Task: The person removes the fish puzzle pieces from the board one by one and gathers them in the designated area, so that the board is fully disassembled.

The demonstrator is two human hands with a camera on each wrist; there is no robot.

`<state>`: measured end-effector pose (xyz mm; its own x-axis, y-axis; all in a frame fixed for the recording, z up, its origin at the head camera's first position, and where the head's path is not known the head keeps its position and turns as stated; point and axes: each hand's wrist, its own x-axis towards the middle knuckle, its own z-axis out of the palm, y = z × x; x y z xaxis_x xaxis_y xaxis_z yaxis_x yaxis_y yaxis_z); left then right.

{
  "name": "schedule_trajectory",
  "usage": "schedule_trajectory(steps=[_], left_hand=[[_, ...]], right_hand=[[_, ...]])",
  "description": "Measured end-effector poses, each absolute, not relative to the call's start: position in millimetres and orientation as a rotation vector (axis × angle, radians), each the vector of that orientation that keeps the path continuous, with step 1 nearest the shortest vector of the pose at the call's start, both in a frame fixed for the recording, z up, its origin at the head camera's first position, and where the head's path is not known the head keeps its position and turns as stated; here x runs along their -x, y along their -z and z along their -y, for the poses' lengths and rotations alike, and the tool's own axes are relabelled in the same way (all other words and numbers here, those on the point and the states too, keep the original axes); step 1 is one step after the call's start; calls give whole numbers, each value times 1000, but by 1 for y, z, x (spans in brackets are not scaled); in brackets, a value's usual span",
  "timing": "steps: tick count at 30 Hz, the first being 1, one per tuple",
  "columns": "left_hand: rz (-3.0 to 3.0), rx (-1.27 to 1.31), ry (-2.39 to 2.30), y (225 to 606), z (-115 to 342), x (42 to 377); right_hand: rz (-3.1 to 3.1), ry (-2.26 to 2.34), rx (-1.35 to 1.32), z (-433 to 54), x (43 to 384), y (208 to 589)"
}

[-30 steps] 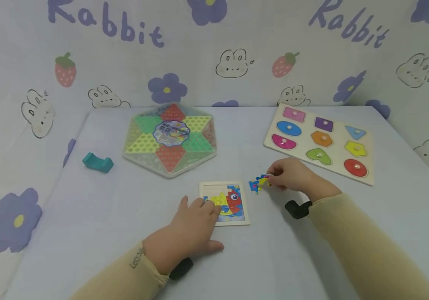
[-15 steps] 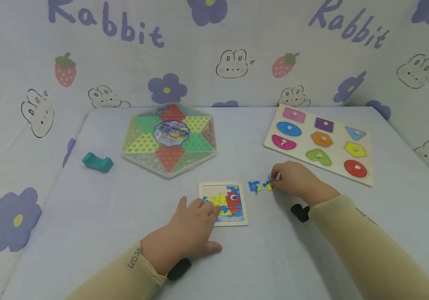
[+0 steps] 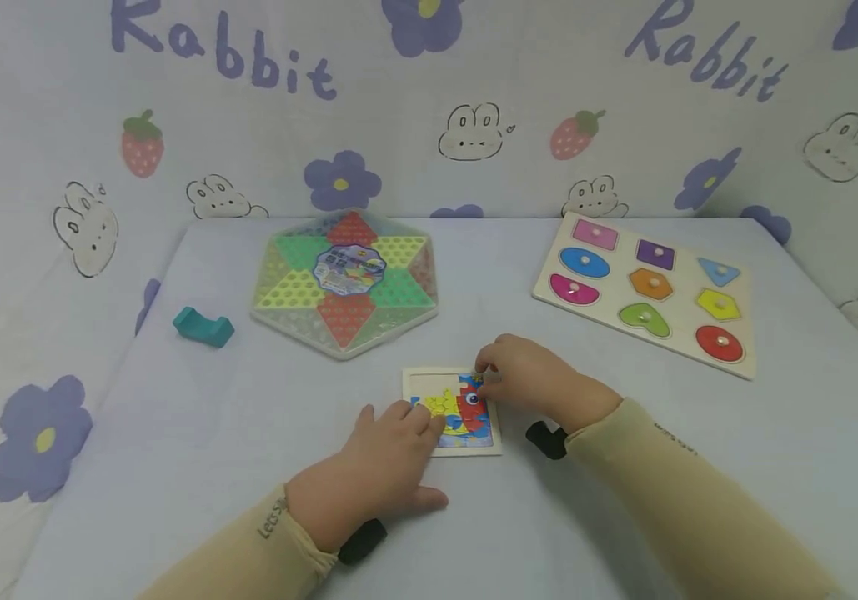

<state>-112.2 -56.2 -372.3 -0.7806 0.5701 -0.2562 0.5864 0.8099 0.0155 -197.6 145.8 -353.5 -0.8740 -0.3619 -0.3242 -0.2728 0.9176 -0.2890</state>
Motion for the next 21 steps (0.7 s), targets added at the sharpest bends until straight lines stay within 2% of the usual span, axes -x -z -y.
schedule_trajectory(steps=[6,21], left_hand=[[-2755,-897,87,374,58,112],[-2773,-900,59,372,59,110]], right_hand=[[-2682,300,466,-129,201,358],[-2667,330,444,-128,201,359]])
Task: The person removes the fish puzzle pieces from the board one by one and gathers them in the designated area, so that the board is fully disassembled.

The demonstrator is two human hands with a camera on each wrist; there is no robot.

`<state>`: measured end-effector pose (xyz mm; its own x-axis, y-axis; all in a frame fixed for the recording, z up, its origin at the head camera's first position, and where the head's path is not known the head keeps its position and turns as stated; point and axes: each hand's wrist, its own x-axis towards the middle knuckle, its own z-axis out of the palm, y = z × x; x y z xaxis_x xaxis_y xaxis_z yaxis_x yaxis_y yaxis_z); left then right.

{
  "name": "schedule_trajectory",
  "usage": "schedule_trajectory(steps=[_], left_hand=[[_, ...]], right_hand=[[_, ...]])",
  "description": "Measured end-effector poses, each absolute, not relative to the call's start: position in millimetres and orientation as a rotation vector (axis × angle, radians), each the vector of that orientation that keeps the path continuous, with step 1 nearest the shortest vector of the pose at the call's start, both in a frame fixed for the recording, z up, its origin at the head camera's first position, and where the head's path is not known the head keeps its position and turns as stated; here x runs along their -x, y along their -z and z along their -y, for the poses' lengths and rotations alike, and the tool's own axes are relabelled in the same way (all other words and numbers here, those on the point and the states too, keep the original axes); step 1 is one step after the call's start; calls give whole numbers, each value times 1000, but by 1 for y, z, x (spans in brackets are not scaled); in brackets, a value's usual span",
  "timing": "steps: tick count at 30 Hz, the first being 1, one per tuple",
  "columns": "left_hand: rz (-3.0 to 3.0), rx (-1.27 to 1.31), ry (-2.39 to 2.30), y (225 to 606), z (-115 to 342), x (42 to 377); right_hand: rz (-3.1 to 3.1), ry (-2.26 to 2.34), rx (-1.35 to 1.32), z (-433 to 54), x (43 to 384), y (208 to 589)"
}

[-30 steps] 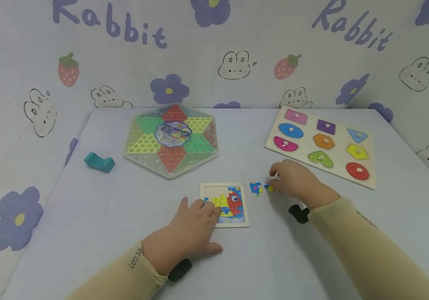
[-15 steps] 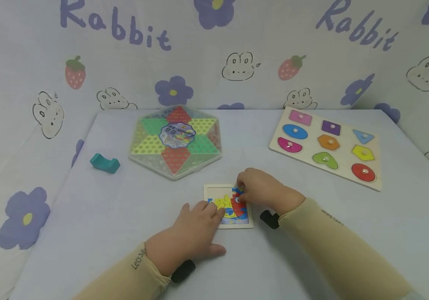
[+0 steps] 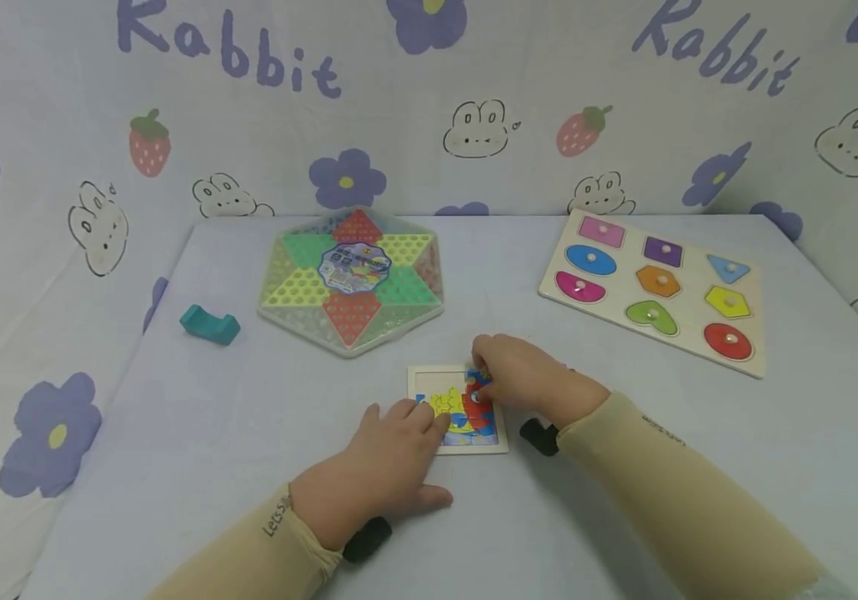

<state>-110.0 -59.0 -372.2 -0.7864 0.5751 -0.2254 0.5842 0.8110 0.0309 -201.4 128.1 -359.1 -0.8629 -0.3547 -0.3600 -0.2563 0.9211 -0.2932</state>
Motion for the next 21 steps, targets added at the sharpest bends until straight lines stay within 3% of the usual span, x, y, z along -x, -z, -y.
schedule_trajectory(steps=[10,21], left_hand=[[-2776,-896,45,371,59,110],[-2751,-886,61,371,58,110]], right_hand=[[-2662,811,293,-164,204,352],[-2609,729,6,-246,212,352]])
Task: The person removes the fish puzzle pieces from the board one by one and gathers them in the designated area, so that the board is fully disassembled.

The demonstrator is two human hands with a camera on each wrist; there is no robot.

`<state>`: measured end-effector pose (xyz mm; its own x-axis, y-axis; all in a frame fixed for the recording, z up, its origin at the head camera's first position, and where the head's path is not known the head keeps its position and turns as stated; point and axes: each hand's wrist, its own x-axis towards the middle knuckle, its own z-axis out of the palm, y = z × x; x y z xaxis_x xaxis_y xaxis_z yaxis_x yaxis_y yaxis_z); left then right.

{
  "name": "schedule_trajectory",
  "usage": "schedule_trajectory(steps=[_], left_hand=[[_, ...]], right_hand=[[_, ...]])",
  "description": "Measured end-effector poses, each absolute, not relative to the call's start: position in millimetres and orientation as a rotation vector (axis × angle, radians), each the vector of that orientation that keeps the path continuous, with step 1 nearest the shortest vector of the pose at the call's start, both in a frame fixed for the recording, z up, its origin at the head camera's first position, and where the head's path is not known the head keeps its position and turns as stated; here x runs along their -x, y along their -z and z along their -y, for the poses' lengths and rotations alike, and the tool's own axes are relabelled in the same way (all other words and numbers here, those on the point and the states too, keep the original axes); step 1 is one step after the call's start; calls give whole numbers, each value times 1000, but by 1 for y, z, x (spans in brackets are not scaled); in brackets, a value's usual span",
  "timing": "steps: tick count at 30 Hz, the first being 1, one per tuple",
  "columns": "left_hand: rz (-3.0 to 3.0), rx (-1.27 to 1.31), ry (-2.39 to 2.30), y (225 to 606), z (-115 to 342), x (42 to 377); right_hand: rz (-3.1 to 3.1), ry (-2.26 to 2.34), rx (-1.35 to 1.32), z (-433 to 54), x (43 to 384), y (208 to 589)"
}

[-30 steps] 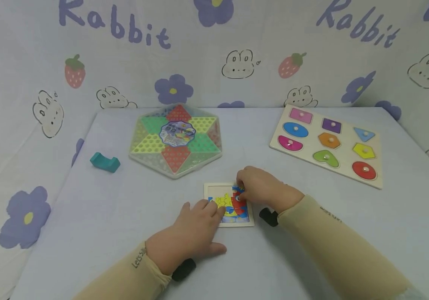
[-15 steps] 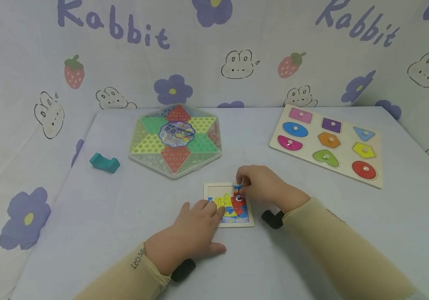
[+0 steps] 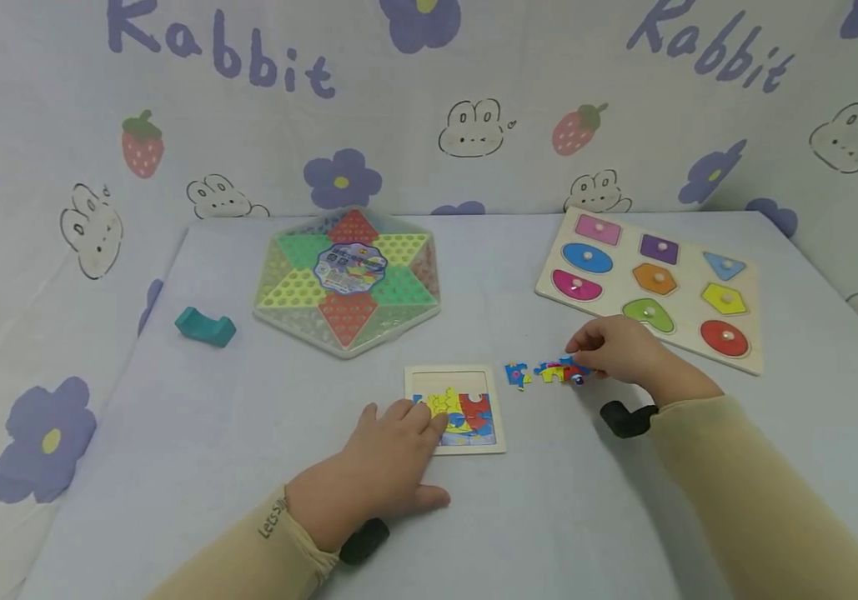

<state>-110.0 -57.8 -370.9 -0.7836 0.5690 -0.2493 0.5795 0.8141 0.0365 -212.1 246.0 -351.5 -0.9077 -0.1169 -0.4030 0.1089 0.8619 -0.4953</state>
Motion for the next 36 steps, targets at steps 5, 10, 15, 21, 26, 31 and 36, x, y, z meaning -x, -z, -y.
schedule_trajectory(steps=[5,10,15,21,26,31,36], left_hand=[[-2755,-884,55,372,59,110],[-2757,-889,46,374,60,111],[-2750,-887,51,373,59,110],[-2733,-863,58,373,58,110],[-2736,-875,76,374,59,106],[-2795,-951,96,377,63,103],[-2856,-1022,94,377,67,100]], right_hand=[[-2626,674,-36,-258,214,359],[-2681,578,-32,-259,214,364],[-2743,472,-7,-252,212,363],[-2792,416,125,-211,202,354],[-2790,404,342,-160,187,351],[-2698,400,496,-114,172,355],[-2631,461,558,-90,171,361]])
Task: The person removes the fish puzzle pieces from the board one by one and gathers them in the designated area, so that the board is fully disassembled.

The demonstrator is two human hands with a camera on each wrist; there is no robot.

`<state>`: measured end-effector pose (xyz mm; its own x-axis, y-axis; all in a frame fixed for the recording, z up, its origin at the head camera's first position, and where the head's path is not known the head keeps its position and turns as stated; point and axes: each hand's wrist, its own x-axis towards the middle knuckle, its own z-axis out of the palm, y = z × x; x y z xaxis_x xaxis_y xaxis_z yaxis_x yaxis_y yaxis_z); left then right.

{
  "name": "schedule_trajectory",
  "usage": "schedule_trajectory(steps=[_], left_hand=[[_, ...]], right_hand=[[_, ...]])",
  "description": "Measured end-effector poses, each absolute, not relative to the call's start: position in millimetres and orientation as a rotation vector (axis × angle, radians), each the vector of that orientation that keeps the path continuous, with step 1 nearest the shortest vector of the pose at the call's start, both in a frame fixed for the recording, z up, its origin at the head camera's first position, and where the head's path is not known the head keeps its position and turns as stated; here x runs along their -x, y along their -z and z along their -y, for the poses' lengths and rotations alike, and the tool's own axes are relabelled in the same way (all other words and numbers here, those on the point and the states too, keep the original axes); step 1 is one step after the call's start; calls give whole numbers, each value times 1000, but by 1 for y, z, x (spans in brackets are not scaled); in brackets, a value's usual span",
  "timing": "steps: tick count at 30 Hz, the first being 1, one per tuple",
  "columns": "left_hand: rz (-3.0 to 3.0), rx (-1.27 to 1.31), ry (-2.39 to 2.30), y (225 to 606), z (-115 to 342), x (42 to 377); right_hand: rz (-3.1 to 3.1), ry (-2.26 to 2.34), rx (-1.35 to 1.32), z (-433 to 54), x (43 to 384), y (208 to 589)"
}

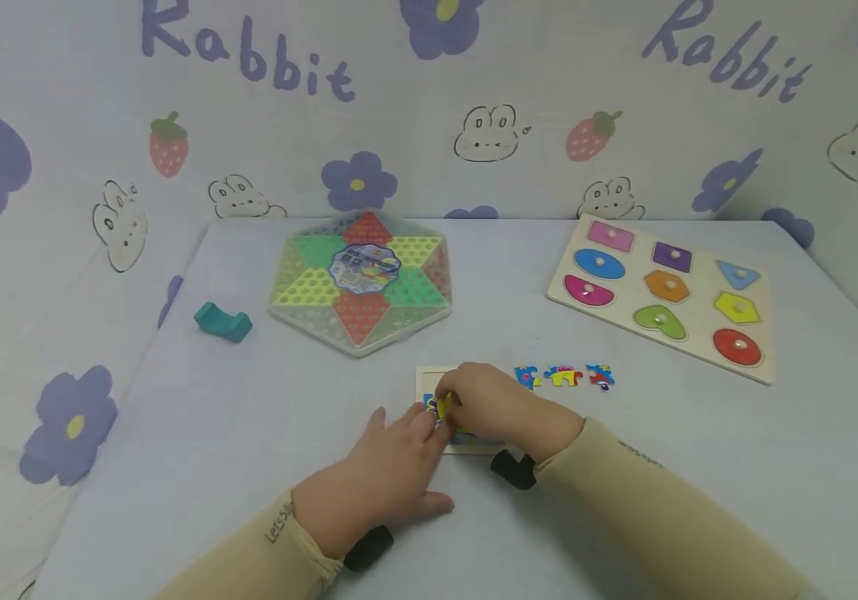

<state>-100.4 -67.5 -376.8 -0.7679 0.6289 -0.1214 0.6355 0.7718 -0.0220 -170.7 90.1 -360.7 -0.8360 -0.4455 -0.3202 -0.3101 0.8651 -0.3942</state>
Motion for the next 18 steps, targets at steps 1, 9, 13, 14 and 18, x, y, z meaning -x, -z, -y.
schedule_trajectory(steps=[1,9,13,14,18], left_hand=[[-2855,-1027,92,376,69,100],[-2740,-946,71,369,81,91],[-2744,-946,81,368,85,89],[-2746,-946,80,369,85,90],[-2752,-937,74,370,87,91]], right_hand=[[-2626,467,553,-87,172,362],[-2622,438,497,-83,175,366],[-2640,434,491,-81,175,364],[-2648,441,488,-81,174,364],[-2663,519,457,-79,174,365]])
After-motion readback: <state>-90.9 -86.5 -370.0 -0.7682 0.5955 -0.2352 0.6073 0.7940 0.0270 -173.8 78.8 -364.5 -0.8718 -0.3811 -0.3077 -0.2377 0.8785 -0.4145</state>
